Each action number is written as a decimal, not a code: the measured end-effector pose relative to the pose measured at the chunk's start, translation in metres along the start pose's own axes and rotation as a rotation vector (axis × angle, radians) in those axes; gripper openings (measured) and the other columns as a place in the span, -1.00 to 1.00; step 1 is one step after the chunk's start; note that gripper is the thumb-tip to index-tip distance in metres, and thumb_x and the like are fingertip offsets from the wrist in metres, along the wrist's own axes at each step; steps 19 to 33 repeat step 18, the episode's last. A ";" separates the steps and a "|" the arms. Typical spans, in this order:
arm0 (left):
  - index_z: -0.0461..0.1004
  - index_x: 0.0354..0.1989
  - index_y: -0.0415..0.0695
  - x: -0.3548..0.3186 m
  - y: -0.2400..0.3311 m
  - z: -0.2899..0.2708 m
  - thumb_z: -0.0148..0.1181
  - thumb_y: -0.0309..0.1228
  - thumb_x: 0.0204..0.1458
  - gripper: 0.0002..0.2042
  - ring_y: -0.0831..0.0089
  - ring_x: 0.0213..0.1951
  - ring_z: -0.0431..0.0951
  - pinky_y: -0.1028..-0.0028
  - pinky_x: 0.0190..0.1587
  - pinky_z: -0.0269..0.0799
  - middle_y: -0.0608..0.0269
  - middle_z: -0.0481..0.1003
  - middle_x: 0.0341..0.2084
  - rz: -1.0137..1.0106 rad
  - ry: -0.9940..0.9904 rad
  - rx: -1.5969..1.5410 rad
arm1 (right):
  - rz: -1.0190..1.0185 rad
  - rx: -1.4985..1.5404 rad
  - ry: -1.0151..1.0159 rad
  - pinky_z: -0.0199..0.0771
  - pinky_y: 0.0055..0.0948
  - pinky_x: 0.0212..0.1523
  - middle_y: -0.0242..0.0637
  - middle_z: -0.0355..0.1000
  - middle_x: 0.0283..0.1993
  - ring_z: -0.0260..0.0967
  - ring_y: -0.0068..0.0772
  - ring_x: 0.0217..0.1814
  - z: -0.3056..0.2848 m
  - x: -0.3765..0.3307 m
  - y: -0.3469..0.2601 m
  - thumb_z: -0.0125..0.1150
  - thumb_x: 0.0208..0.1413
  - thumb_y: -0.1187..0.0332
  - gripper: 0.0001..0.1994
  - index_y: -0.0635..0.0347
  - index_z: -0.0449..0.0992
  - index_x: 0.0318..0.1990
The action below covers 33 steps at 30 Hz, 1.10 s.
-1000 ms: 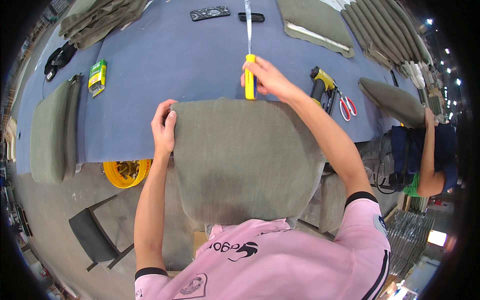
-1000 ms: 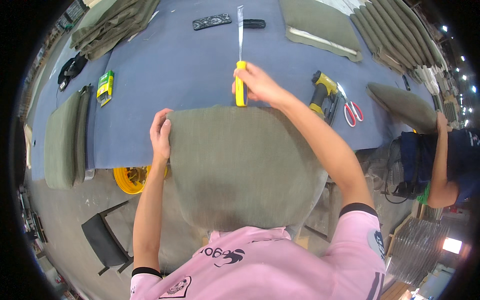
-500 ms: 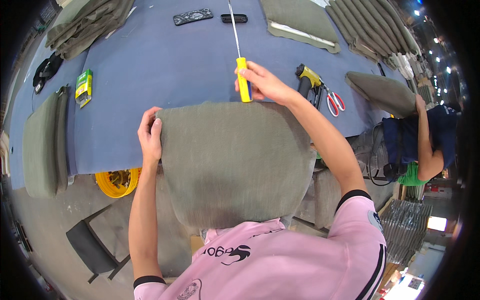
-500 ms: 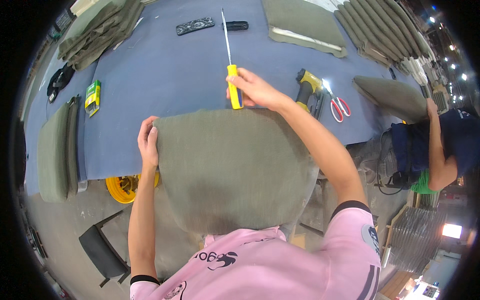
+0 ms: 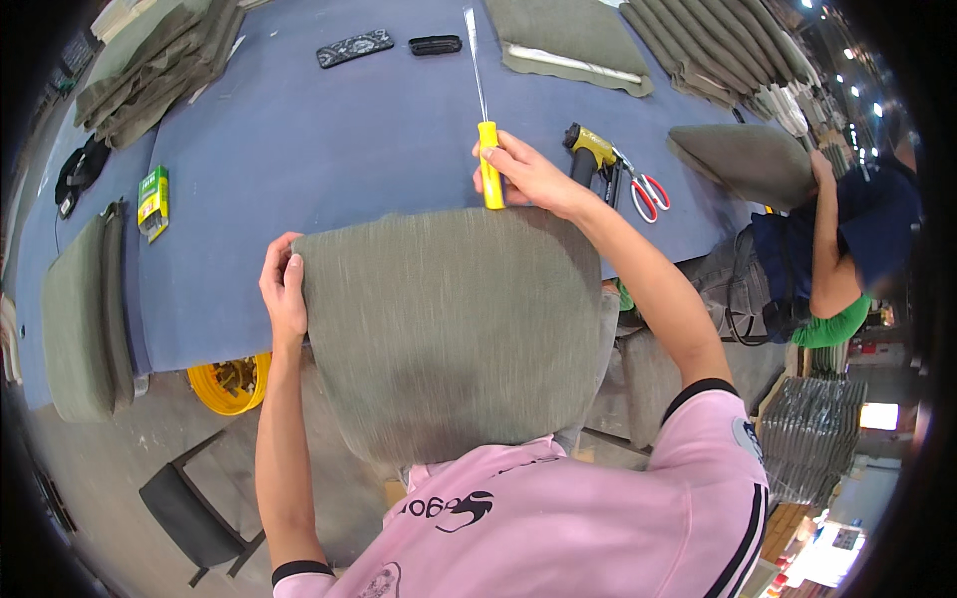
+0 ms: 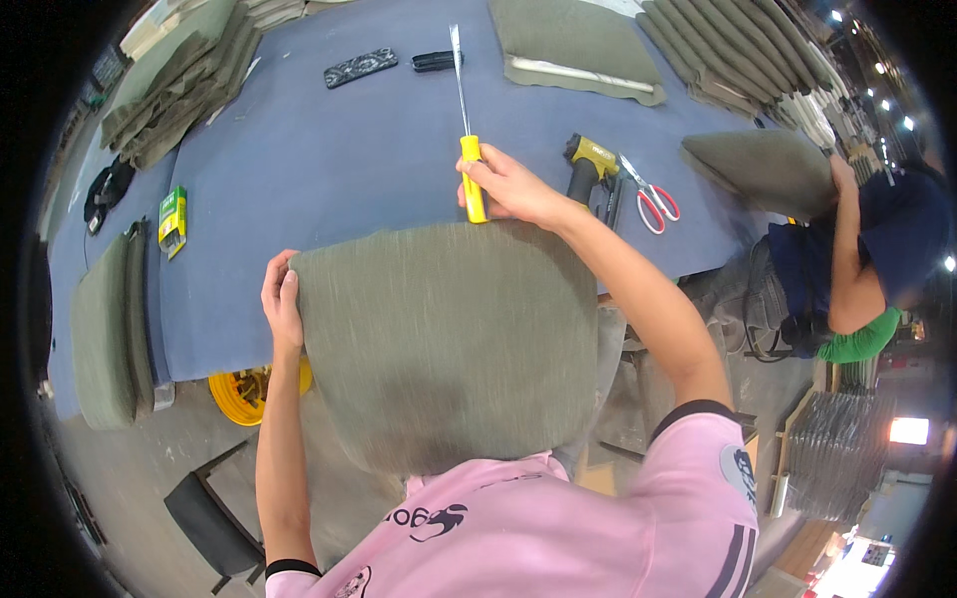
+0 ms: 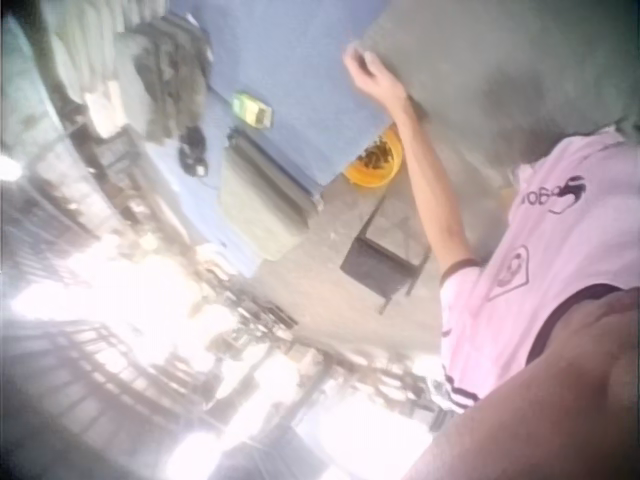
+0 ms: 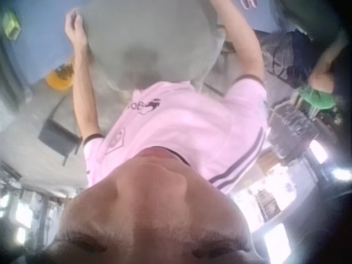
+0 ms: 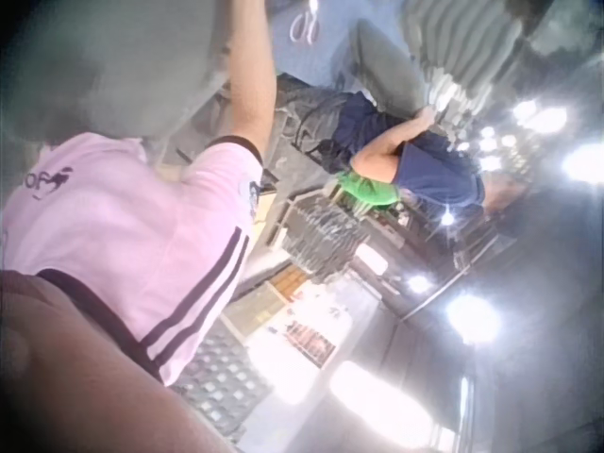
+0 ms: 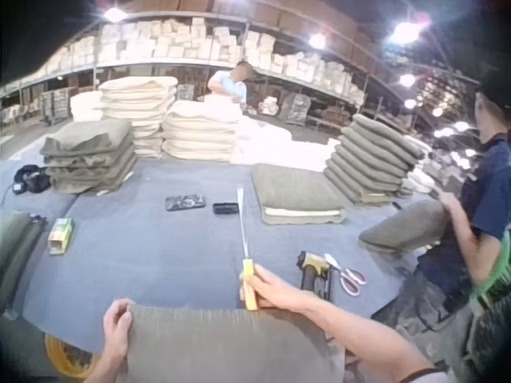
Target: The person staples fabric onto a cushion using a staple gun, then trims excess fabric with scissors. They fold and staple edges, then use a screwdriver to tuck and secure the fabric. The process is repeated on multiple cushions at a workbench.
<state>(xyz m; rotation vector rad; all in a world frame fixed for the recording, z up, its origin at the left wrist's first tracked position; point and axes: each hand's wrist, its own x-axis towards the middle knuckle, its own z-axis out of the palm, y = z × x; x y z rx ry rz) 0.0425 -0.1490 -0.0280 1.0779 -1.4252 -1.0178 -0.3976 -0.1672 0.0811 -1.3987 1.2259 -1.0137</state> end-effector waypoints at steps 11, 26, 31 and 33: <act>0.56 0.26 -0.28 -0.003 -0.002 -0.002 0.11 -0.36 0.46 -0.67 0.52 -0.07 0.50 0.45 0.09 0.42 0.30 0.59 -0.09 -0.024 0.006 -0.018 | 0.008 0.041 0.219 0.20 -0.63 -0.43 -0.33 0.64 -0.11 0.31 -0.72 -0.39 -0.021 -0.013 -0.024 -0.06 0.72 0.08 -0.74 -0.01 0.38 0.26; 0.56 0.29 -0.26 -0.001 -0.008 -0.005 0.12 -0.29 0.49 -0.64 0.46 0.05 0.56 0.40 0.20 0.43 0.24 0.63 -0.01 -0.004 -0.029 -0.006 | 0.056 -0.012 0.236 0.37 -0.60 -0.42 -0.32 0.68 -0.06 0.51 -0.69 -0.24 -0.049 -0.036 -0.004 0.04 0.67 0.01 -0.67 -0.01 0.41 0.29; 0.56 0.29 -0.26 -0.001 -0.008 -0.005 0.12 -0.29 0.49 -0.64 0.46 0.05 0.56 0.40 0.20 0.43 0.24 0.63 -0.01 -0.004 -0.029 -0.006 | 0.056 -0.012 0.236 0.37 -0.60 -0.42 -0.32 0.68 -0.06 0.51 -0.69 -0.24 -0.049 -0.036 -0.004 0.04 0.67 0.01 -0.67 -0.01 0.41 0.29; 0.56 0.29 -0.26 -0.001 -0.008 -0.005 0.12 -0.29 0.49 -0.64 0.46 0.05 0.56 0.40 0.20 0.43 0.24 0.63 -0.01 -0.004 -0.029 -0.006 | 0.056 -0.012 0.236 0.37 -0.60 -0.42 -0.32 0.68 -0.06 0.51 -0.69 -0.24 -0.049 -0.036 -0.004 0.04 0.67 0.01 -0.67 -0.01 0.41 0.29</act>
